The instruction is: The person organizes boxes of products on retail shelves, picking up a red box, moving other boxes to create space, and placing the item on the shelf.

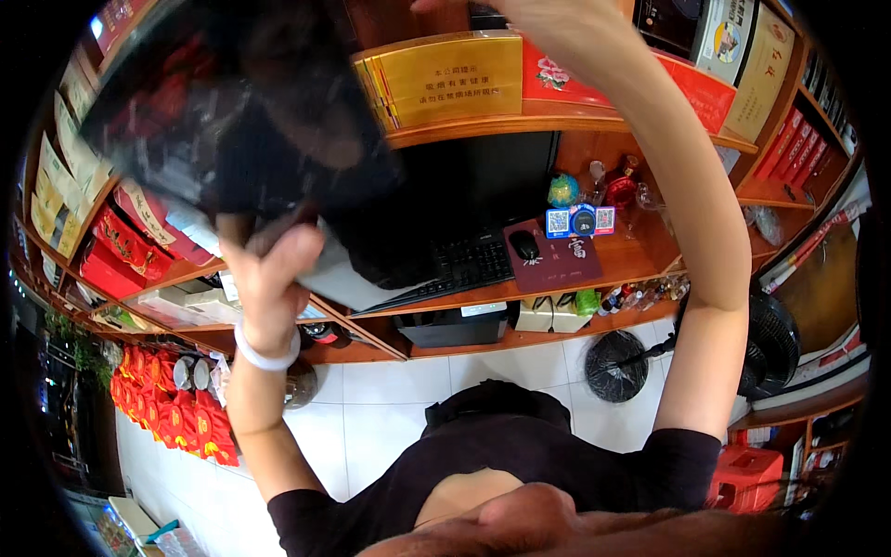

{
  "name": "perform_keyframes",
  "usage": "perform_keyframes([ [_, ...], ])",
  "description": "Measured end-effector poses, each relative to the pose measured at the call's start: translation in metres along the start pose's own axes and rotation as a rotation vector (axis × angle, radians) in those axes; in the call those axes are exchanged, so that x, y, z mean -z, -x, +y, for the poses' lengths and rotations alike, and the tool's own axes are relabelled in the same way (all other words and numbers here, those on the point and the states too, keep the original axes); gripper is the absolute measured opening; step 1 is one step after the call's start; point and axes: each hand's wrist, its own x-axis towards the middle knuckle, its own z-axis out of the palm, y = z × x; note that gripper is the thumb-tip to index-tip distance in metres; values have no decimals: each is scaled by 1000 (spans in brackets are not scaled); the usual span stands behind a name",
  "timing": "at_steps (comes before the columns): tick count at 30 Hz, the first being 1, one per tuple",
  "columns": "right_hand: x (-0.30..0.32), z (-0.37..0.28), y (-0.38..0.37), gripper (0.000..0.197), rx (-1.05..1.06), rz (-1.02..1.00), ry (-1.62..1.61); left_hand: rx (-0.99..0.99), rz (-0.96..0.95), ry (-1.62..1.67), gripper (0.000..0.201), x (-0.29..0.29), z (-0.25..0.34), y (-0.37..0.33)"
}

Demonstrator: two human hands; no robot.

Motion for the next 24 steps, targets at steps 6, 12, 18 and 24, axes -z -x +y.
perform_keyframes([
  [6, -16, 103, -14, 57, 199, -164, 1022, 102, 244, 30, 78, 66, -28, 86],
  [12, -19, 92, -22, 65, -51, -345, 982, 321, 294, -159, 40, 125, -36, 143],
  [18, -28, 110, -34, 63, -137, -418, 972, 398, 326, -140, 41, 146, -42, 159],
  [24, -38, 106, -28, 46, 46, -307, 866, 418, 324, -96, 34, 145, -51, 152],
])
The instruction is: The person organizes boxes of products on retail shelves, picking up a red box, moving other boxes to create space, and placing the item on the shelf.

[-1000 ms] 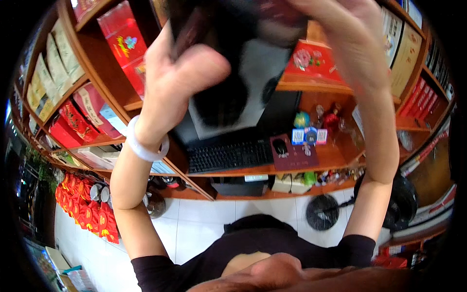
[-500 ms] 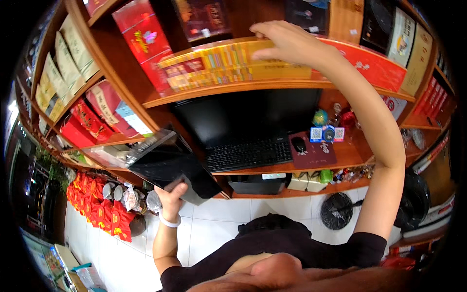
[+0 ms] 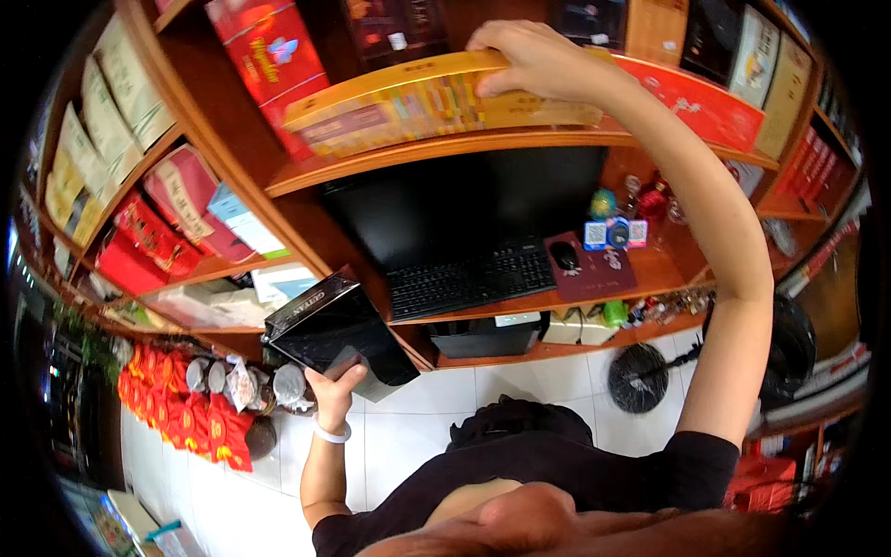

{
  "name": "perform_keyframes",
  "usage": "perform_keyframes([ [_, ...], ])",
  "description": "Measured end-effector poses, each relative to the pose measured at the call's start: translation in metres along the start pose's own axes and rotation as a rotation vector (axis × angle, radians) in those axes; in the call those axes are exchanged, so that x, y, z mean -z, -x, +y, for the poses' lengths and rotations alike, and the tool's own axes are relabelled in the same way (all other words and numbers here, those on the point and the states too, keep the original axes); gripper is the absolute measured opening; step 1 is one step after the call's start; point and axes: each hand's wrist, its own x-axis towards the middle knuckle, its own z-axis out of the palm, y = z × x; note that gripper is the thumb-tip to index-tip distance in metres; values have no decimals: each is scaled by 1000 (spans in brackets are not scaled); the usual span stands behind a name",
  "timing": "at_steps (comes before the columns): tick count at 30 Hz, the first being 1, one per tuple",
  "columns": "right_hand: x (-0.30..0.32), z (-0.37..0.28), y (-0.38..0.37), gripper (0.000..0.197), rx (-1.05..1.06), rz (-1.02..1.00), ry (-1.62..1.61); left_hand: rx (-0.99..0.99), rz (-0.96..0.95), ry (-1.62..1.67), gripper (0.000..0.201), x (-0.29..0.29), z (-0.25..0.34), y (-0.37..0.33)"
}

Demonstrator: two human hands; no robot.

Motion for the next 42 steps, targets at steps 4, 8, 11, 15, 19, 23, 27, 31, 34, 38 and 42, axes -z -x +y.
perform_keyframes([
  [4, 29, -41, 26, 46, -19, 29, -18, 77, -59, 15, 46, 10, -24, -6],
  [8, 45, -47, 97, 42, -144, -102, -318, 33, -71, 153, 52, -3, -38, -8],
  [11, 25, -19, 179, 41, -335, -136, -494, 64, -119, -64, 41, -7, -41, -10],
  [15, -26, 26, 290, 48, -702, -148, -515, 52, -197, -440, 26, -25, -24, -13],
  [19, -111, 93, 394, 49, -624, -219, -358, 109, -131, -301, 28, -53, -21, -17],
  [23, -192, 156, 475, 46, -775, -411, -445, 128, -120, -247, 26, -88, -16, -20],
  [27, -257, 201, 533, 35, -497, -322, -280, 170, -182, -249, 29, -113, -26, -27],
  [31, -277, 225, 555, 44, -635, -513, -403, 210, -202, -266, 32, -139, -29, -31],
  [34, -284, 236, 557, 52, -596, -516, -396, 134, -275, -328, 30, -144, -20, -28],
  [38, -258, 215, 523, 63, -843, -663, -367, -16, -309, -422, 23, -149, -7, -30],
  [42, -253, 204, 527, 62, -726, -595, -165, 97, -218, -258, 20, -137, -23, -39],
])
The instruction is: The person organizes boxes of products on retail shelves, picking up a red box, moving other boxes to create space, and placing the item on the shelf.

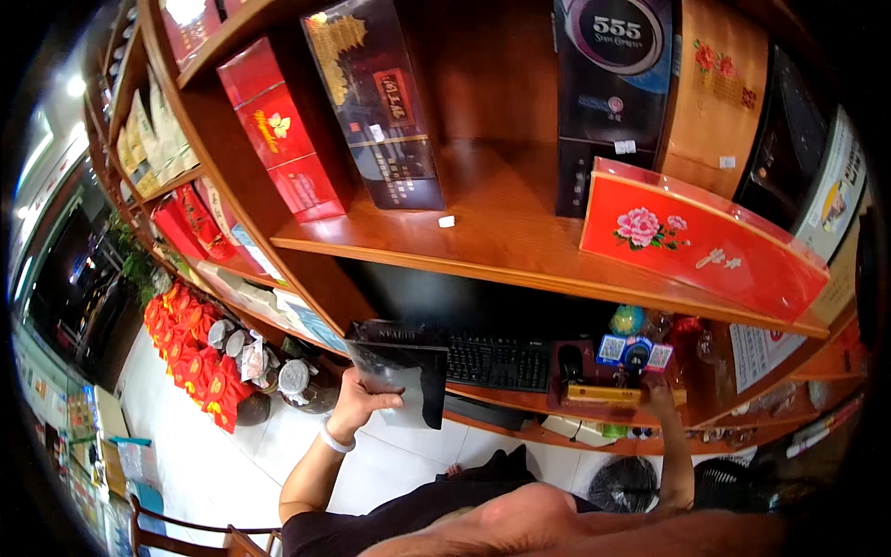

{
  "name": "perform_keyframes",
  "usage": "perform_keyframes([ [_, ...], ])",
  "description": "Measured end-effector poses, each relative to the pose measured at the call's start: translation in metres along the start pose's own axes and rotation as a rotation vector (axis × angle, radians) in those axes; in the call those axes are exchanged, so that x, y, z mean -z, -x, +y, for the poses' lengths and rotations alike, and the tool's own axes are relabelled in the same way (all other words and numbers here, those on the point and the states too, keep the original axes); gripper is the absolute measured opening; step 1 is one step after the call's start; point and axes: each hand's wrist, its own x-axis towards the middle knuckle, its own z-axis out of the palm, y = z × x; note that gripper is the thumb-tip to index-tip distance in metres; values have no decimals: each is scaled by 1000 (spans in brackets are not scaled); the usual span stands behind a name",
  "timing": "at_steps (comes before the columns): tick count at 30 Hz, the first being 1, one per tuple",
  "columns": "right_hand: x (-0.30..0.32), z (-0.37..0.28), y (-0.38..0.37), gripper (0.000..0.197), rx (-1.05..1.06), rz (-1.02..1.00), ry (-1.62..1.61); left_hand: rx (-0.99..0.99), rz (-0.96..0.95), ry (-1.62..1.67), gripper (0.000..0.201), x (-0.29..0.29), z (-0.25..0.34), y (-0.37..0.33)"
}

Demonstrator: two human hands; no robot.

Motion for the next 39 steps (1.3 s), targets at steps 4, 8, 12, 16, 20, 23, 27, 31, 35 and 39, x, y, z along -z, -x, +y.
perform_keyframes([
  [4, -21, -1, 10, 52, -72, 138, 125, 62, 36, 165, 19, 6, -3, -9],
  [8, -6, -30, 18, 60, -67, 155, 148, 109, 86, 114, 14, 26, -6, -11],
  [12, -18, -46, 23, 71, -95, 132, 178, 76, 162, 272, 13, 39, -17, -5],
  [16, 49, -138, 14, 51, 68, 229, -255, 56, 136, 318, 23, 47, -13, -10],
  [20, 186, -302, 32, 25, 562, 405, -513, -4, 40, 360, 20, 61, -7, -33],
  [23, 285, -392, 33, 20, 1053, 655, -376, -104, -13, 460, 19, 70, -9, -45],
  [27, 338, -451, -15, 14, 1071, 730, -235, -154, -27, 563, 34, 73, -2, -51],
  [31, 346, -474, -69, 18, 876, 450, -23, -206, -61, 546, 41, 74, 27, -57],
  [35, 339, -484, -94, 20, 840, 380, 89, -231, -138, 383, 42, 85, 54, -55],
  [39, 325, -487, -110, 15, 843, 268, 165, -196, -117, 364, 37, 89, 74, -52],
])
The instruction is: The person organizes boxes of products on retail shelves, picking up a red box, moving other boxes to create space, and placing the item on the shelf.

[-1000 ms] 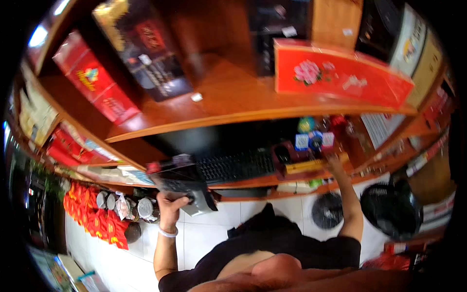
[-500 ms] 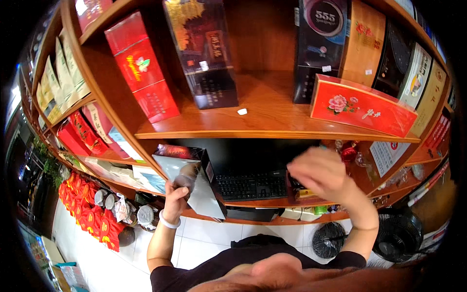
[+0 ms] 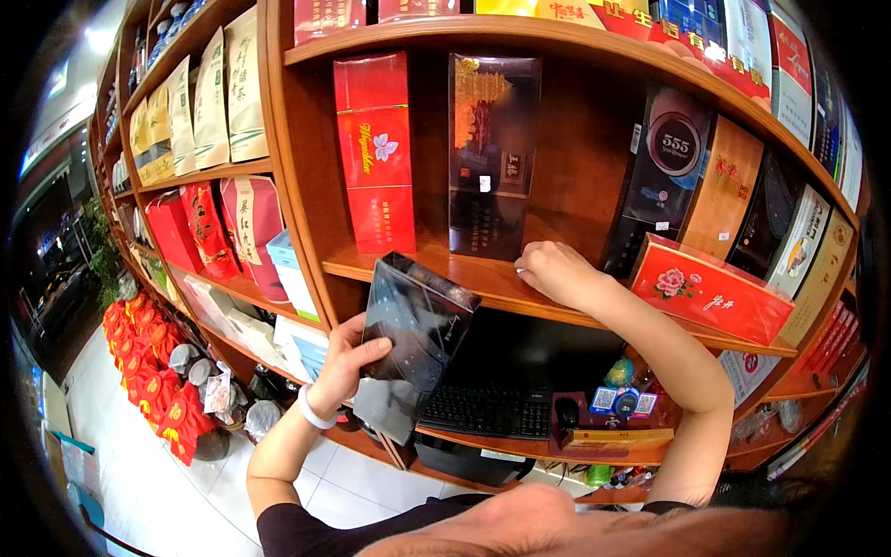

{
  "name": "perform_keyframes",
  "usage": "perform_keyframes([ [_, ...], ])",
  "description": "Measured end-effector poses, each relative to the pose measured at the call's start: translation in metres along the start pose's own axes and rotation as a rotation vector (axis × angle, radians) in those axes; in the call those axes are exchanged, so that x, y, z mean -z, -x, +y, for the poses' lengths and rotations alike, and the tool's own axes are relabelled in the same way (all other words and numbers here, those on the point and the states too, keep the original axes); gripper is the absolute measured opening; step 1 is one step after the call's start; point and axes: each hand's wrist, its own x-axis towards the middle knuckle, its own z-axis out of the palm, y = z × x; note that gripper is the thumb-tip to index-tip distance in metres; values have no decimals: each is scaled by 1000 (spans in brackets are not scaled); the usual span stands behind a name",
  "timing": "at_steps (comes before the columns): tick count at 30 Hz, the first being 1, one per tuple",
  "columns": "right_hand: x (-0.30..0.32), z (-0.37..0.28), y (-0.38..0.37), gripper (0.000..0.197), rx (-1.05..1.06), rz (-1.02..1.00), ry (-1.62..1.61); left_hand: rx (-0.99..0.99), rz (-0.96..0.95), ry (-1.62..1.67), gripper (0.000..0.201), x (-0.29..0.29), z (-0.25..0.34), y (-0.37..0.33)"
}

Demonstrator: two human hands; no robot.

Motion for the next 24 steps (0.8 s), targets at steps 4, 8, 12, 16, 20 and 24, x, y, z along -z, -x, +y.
perform_keyframes([
  [4, -1, -2, -4, 15, -12, -37, 38, -60, 92, -266, 39, 6, 4, -18],
  [8, -3, -1, 1, 15, -9, -3, 60, -64, 105, -432, 45, -18, 41, -44],
  [12, 6, 0, 9, 13, -1, 200, -50, -157, 42, -353, 30, -32, 56, -76],
  [16, 38, 7, 4, 12, 45, 455, -189, 57, -5, -329, 42, -30, 73, -113],
  [20, 76, 17, -15, 12, 31, 742, -208, 161, -37, -354, 54, -17, 63, -151],
  [24, 106, 59, -38, 21, -117, 867, -508, 203, 31, -328, 57, -54, 67, -159],
])
